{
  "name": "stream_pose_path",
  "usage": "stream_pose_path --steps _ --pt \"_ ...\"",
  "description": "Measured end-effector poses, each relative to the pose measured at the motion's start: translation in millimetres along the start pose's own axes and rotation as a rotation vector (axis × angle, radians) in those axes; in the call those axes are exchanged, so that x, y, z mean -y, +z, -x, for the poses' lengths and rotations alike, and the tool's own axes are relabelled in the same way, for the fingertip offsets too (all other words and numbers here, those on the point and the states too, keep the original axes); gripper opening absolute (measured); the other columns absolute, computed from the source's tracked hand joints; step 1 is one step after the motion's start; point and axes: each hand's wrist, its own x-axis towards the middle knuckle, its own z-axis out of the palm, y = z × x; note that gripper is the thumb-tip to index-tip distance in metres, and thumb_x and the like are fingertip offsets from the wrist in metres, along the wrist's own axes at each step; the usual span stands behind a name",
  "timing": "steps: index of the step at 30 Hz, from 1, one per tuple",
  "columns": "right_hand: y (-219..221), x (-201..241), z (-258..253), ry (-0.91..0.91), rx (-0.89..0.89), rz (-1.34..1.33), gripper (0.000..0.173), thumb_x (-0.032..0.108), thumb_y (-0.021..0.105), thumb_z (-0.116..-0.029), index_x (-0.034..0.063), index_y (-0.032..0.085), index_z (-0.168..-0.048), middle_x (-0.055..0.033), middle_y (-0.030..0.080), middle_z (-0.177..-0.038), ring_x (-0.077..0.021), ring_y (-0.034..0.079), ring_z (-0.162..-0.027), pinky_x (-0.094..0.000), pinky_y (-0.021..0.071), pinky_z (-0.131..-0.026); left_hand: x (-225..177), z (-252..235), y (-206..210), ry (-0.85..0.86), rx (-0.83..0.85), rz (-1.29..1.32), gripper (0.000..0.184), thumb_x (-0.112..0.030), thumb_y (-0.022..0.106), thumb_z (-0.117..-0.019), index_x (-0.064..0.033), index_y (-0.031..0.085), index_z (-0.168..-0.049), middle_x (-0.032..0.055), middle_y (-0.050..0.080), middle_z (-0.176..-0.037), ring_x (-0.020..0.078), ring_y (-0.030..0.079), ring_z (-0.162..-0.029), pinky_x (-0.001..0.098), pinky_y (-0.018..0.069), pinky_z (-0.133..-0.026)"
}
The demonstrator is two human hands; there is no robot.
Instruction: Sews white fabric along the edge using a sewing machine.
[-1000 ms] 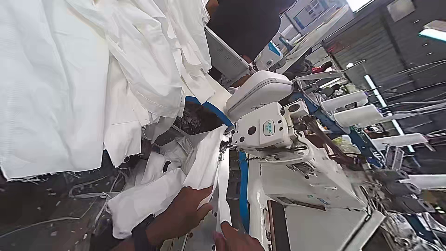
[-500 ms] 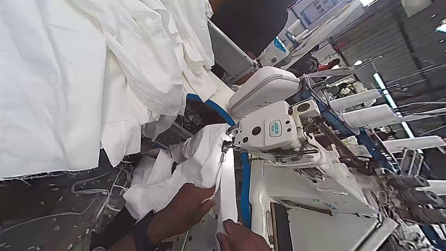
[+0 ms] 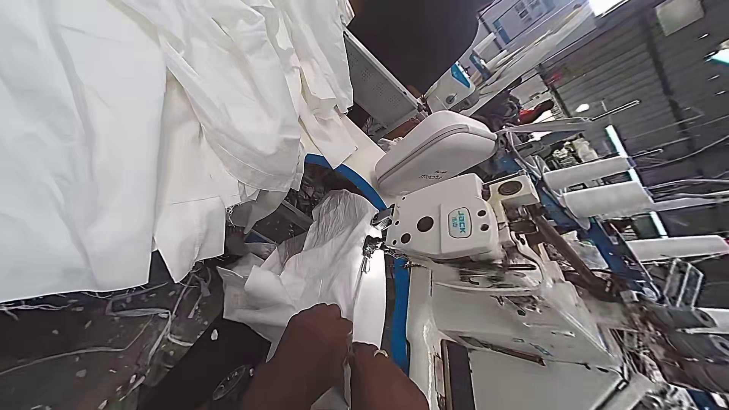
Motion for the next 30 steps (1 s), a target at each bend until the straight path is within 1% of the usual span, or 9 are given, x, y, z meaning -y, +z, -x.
stream_pose_path --steps 7,10,12,15,17,20,23,26,30 --pt "28 -5 -32 0.057 -0.258 0.066 0.008 0.001 0.069 -0.0805 -0.0031 0.072 -0.087 -0.0169 0.067 -0.075 -0.0293 0.069 -0.056 -0.0393 0.0536 -0.045 15 -26 18 -0.015 -0.132 -0.038 0.018 -0.006 0.058 -0.0837 -0.0012 0.074 -0.078 0.0124 0.068 -0.076 0.0291 0.069 -0.073 0.0410 0.0563 -0.063" --pt "40 -25 -14 0.209 -0.145 -0.063 0.014 0.002 0.067 -0.0826 -0.0067 0.073 -0.093 -0.0246 0.069 -0.084 -0.0403 0.071 -0.069 -0.0515 0.0558 -0.055 39 -9 10 -0.158 -0.215 -0.214 0.014 -0.005 0.063 -0.0829 -0.0010 0.076 -0.081 0.0161 0.071 -0.083 0.0383 0.070 -0.082 0.0536 0.0559 -0.069" --pt "62 -49 1 0.284 -0.081 -0.319 0.013 0.001 0.067 -0.0826 -0.0079 0.073 -0.090 -0.0234 0.069 -0.085 -0.0384 0.071 -0.078 -0.0535 0.0553 -0.065 66 -5 -4 -0.232 -0.183 -0.263 0.014 0.001 0.062 -0.0838 0.0016 0.076 -0.083 0.0194 0.072 -0.083 0.0422 0.071 -0.084 0.0573 0.0553 -0.073" --pt "90 -82 9 0.185 -0.224 -0.928 0.011 -0.001 0.059 -0.0826 -0.0034 0.070 -0.082 0.0010 0.068 -0.077 0.0041 0.063 -0.075 -0.0147 0.0534 -0.071 44 -37 -48 -0.234 0.107 -0.135 0.018 0.005 0.055 -0.0877 0.0072 0.074 -0.087 0.0250 0.071 -0.082 0.0453 0.070 -0.084 0.0617 0.0524 -0.077" --pt "69 -87 5 0.010 -0.367 -0.770 0.019 0.004 0.052 -0.0827 -0.0023 0.066 -0.072 -0.0025 0.061 -0.068 -0.0006 0.058 -0.066 -0.0155 0.0468 -0.063 13 -71 -75 -0.154 0.533 -0.040 0.021 0.001 0.051 -0.0924 0.0079 0.070 -0.086 0.0256 0.067 -0.080 0.0458 0.066 -0.082 0.0645 0.0470 -0.072" --pt "16 -60 14 -0.031 -0.324 -0.314 0.022 0.007 0.054 -0.0821 -0.0027 0.074 -0.082 -0.0135 0.066 -0.067 -0.0245 0.065 -0.055 -0.0376 0.0505 -0.049 -6 -91 -71 -0.242 0.900 -0.154 0.036 -0.029 0.056 -0.1021 0.0057 0.067 -0.104 0.0234 0.066 -0.088 0.0430 0.065 -0.088 0.0625 0.0464 -0.075" --pt "36 -45 29 0.066 -0.246 -0.382 0.021 0.007 0.057 -0.0844 -0.0029 0.075 -0.089 -0.0133 0.069 -0.071 -0.0278 0.068 -0.059 -0.0445 0.0536 -0.052 -1 -72 -44 -0.360 0.717 -0.136 0.037 -0.025 0.058 -0.1028 0.0064 0.062 -0.122 0.0277 0.067 -0.098 0.0463 0.066 -0.096 0.0634 0.0494 -0.084" --pt "48 -51 35 0.153 -0.205 -0.536 0.019 0.000 0.055 -0.0874 -0.0080 0.072 -0.092 -0.0181 0.068 -0.074 -0.0302 0.068 -0.065 -0.0466 0.0540 -0.060 -1 -40 -24 -0.352 0.382 0.007 0.028 -0.013 0.049 -0.1044 0.0065 0.069 -0.110 0.0230 0.068 -0.081 0.0392 0.068 -0.077 0.0551 0.0525 -0.072" --pt "14 -17 17 -0.063 -0.199 -0.291 0.016 0.000 0.059 -0.0839 -0.0051 0.073 -0.090 -0.0170 0.068 -0.075 -0.0286 0.068 -0.058 -0.0403 0.0539 -0.048 6 -18 7 -0.192 0.144 0.169 0.027 -0.010 0.050 -0.0981 0.0026 0.072 -0.089 0.0137 0.064 -0.064 0.0276 0.065 -0.059 0.0459 0.0494 -0.056"
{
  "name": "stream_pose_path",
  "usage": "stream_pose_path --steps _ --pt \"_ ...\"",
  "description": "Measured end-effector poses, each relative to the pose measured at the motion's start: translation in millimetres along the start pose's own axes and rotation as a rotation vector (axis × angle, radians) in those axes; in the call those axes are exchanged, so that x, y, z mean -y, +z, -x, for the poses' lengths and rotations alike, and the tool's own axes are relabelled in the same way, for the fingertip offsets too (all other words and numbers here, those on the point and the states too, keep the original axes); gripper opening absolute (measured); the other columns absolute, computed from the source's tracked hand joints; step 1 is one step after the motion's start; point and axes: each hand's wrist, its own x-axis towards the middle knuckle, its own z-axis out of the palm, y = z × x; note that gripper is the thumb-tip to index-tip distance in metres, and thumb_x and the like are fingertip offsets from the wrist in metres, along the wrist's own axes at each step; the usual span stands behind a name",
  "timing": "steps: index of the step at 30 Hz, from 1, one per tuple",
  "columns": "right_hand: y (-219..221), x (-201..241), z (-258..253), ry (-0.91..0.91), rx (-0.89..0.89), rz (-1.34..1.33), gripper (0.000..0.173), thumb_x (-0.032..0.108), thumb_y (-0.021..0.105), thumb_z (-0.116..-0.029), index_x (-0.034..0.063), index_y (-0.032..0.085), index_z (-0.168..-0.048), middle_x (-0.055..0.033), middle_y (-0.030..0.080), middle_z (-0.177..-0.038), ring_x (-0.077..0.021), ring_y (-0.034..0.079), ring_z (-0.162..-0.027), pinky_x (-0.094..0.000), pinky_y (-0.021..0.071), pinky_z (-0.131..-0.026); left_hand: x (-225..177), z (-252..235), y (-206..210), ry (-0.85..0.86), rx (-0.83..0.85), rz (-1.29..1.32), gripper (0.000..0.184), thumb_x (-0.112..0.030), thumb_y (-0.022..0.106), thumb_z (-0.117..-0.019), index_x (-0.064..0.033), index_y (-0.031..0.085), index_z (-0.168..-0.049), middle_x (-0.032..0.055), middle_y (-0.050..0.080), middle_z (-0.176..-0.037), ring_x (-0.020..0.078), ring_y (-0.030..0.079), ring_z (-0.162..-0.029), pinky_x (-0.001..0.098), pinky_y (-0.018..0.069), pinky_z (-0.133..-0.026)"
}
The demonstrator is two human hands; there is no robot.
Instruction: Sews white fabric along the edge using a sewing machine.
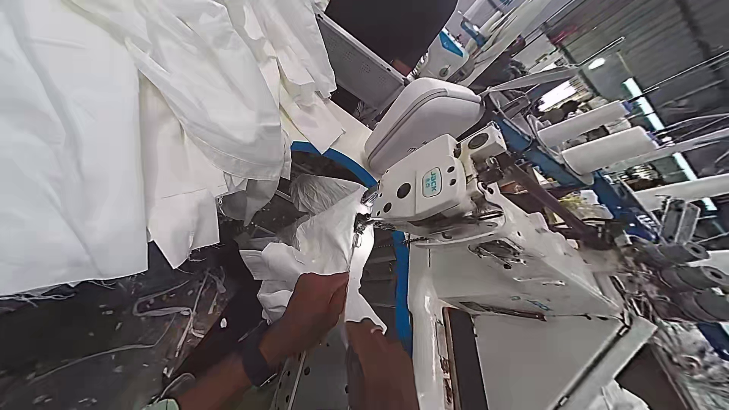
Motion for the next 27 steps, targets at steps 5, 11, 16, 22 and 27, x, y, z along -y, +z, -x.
stream_pose_path --steps 5,11,16,22,27 --pt "18 -8 -22 -0.054 -0.042 0.092 0.016 0.004 0.059 -0.0821 -0.0029 0.072 -0.090 -0.0144 0.067 -0.072 -0.0270 0.066 -0.052 -0.0394 0.0506 -0.043 13 -11 7 -0.032 -0.123 0.086 0.027 -0.011 0.054 -0.0975 0.0006 0.079 -0.101 0.0140 0.075 -0.080 0.0249 0.073 -0.071 0.0454 0.0561 -0.068" --pt "16 -11 -40 -0.166 -0.061 0.248 0.008 0.003 0.062 -0.0794 0.0030 0.070 -0.079 -0.0100 0.063 -0.068 -0.0219 0.063 -0.049 -0.0339 0.0486 -0.039 22 14 17 0.173 -0.221 0.042 0.024 -0.014 0.057 -0.0916 -0.0043 0.070 -0.074 0.0064 0.063 -0.059 0.0163 0.061 -0.050 0.0344 0.0460 -0.047" --pt "14 -25 -66 -0.255 0.024 0.280 0.007 0.000 0.066 -0.0734 0.0010 0.070 -0.079 -0.0121 0.064 -0.068 -0.0256 0.065 -0.050 -0.0373 0.0502 -0.041 34 -14 24 0.209 -0.268 0.120 0.027 -0.015 0.060 -0.0922 -0.0032 0.067 -0.069 0.0080 0.063 -0.059 0.0166 0.061 -0.053 0.0339 0.0451 -0.051" --pt "36 -43 -35 -0.085 -0.261 0.320 0.014 0.008 0.061 -0.0781 0.0008 0.073 -0.079 -0.0157 0.068 -0.075 -0.0291 0.069 -0.059 -0.0382 0.0522 -0.045 65 -30 -5 0.017 -0.484 -0.452 0.018 -0.007 0.065 -0.0828 0.0031 0.074 -0.095 0.0212 0.072 -0.090 0.0413 0.072 -0.083 0.0553 0.0577 -0.069" --pt "62 -56 4 0.327 -0.211 0.319 0.013 -0.003 0.073 -0.0758 -0.0075 0.073 -0.088 -0.0286 0.070 -0.096 -0.0475 0.071 -0.087 -0.0556 0.0569 -0.064 114 21 -75 -0.206 -0.393 -0.556 0.012 0.002 0.061 -0.0899 0.0067 0.072 -0.091 0.0258 0.071 -0.086 0.0482 0.071 -0.084 0.0636 0.0539 -0.071"
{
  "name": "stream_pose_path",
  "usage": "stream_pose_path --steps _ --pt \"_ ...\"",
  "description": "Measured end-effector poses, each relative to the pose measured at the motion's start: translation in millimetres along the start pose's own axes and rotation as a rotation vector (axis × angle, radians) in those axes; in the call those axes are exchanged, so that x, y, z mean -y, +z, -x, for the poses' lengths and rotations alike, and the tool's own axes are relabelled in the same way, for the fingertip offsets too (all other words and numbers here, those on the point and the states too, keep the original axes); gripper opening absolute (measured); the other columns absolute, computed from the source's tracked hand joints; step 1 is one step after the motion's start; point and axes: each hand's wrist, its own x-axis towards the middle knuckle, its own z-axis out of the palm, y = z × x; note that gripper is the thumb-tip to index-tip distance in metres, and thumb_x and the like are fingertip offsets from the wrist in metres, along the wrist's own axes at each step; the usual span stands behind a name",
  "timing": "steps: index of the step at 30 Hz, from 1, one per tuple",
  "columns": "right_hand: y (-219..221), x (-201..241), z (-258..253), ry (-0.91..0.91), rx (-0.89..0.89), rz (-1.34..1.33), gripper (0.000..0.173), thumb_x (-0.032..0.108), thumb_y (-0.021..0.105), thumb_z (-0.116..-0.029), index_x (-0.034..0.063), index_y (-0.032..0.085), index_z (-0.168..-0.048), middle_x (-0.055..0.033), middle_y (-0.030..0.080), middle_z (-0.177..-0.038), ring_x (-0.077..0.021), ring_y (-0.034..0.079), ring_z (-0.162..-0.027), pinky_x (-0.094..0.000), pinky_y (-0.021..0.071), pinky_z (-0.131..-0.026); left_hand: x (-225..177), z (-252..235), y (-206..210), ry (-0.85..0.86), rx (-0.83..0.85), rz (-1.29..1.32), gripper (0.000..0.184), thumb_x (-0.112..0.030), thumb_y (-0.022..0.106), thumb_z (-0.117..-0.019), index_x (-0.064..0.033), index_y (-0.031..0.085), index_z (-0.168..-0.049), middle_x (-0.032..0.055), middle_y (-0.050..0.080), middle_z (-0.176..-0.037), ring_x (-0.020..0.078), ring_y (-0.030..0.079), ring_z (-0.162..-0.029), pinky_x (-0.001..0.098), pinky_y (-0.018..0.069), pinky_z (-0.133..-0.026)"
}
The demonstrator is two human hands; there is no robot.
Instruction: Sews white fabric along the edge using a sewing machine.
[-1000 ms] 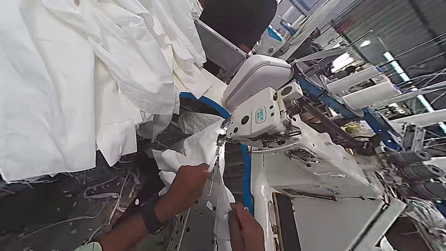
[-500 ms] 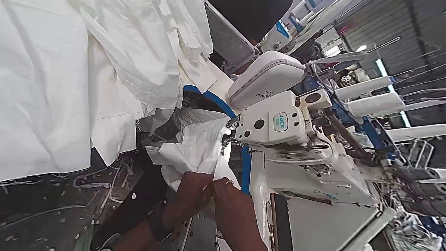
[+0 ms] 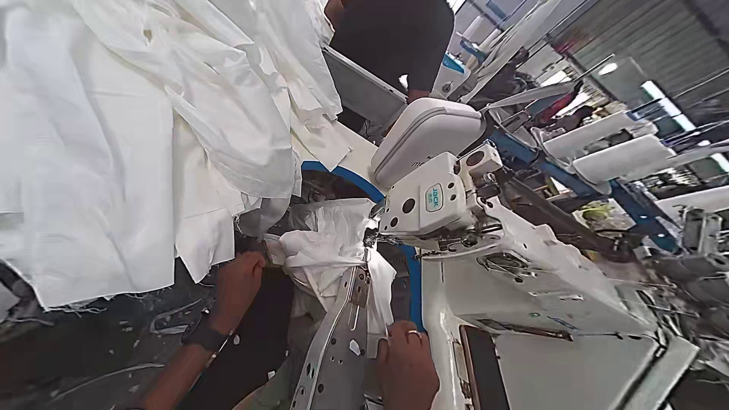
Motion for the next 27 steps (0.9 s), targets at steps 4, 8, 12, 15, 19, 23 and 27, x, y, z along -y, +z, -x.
stream_pose_path --steps 4,8,12,15,19,23,27 --pt "-1 -6 -4 0.123 0.215 -0.031 0.018 -0.005 0.075 -0.0784 -0.0067 0.073 -0.096 -0.0305 0.068 -0.104 -0.0474 0.071 -0.088 -0.0578 0.0566 -0.063 -34 26 2 0.091 0.088 0.084 0.038 -0.022 0.073 -0.0852 0.0030 0.071 -0.113 0.0206 0.073 -0.108 0.0405 0.070 -0.101 0.0570 0.0560 -0.086" --pt "-4 -8 -4 0.181 0.138 -0.115 0.021 -0.005 0.075 -0.0789 -0.0090 0.070 -0.099 -0.0358 0.063 -0.109 -0.0493 0.070 -0.080 -0.0589 0.0554 -0.060 -35 3 70 -0.031 -0.057 0.088 0.025 -0.005 0.067 -0.0881 0.0071 0.071 -0.110 0.0249 0.073 -0.103 0.0441 0.072 -0.096 0.0593 0.0559 -0.084" --pt "-17 -18 -5 0.354 0.303 -0.110 0.024 0.005 0.072 -0.0878 -0.0090 0.068 -0.107 -0.0338 0.068 -0.100 -0.0527 0.069 -0.088 -0.0655 0.0522 -0.070 -32 -10 38 -0.242 0.111 0.529 0.018 -0.001 0.057 -0.0961 0.0059 0.072 -0.106 0.0142 0.074 -0.094 0.0206 0.071 -0.088 0.0405 0.0568 -0.084" --pt "-19 -27 -12 0.386 0.555 -0.113 0.022 0.014 0.062 -0.0987 -0.0049 0.072 -0.105 -0.0280 0.072 -0.096 -0.0482 0.070 -0.095 -0.0647 0.0506 -0.079 -36 8 -56 -0.123 0.771 0.832 0.024 -0.015 0.057 -0.0936 -0.0137 0.061 -0.070 -0.0142 0.055 -0.059 -0.0075 0.050 -0.053 0.0143 0.0416 -0.053" --pt "-17 -29 -18 0.256 0.734 -0.172 0.026 0.019 0.058 -0.1047 -0.0017 0.073 -0.108 -0.0244 0.072 -0.105 -0.0430 0.069 -0.104 -0.0607 0.0501 -0.089 -31 5 -103 0.084 1.069 0.168 0.027 -0.022 0.069 -0.0930 0.0015 0.065 -0.079 0.0114 0.058 -0.064 0.0249 0.057 -0.059 0.0458 0.0443 -0.057" --pt "-14 -29 -17 0.181 0.764 -0.233 0.026 0.019 0.059 -0.1036 -0.0014 0.074 -0.112 -0.0250 0.073 -0.109 -0.0436 0.069 -0.107 -0.0613 0.0496 -0.092 -16 20 -68 0.153 0.034 -0.329 0.018 -0.009 0.066 -0.0831 0.0017 0.072 -0.097 0.0222 0.071 -0.082 0.0451 0.071 -0.077 0.0597 0.0542 -0.063" --pt "-12 -35 -10 0.188 0.766 -0.265 0.026 0.018 0.059 -0.1042 -0.0002 0.074 -0.112 -0.0237 0.073 -0.107 -0.0422 0.069 -0.106 -0.0612 0.0497 -0.091 -17 42 -80 0.166 0.083 -0.181 0.012 0.000 0.060 -0.0869 0.0068 0.068 -0.080 0.0242 0.065 -0.069 0.0437 0.066 -0.064 0.0578 0.0513 -0.057"
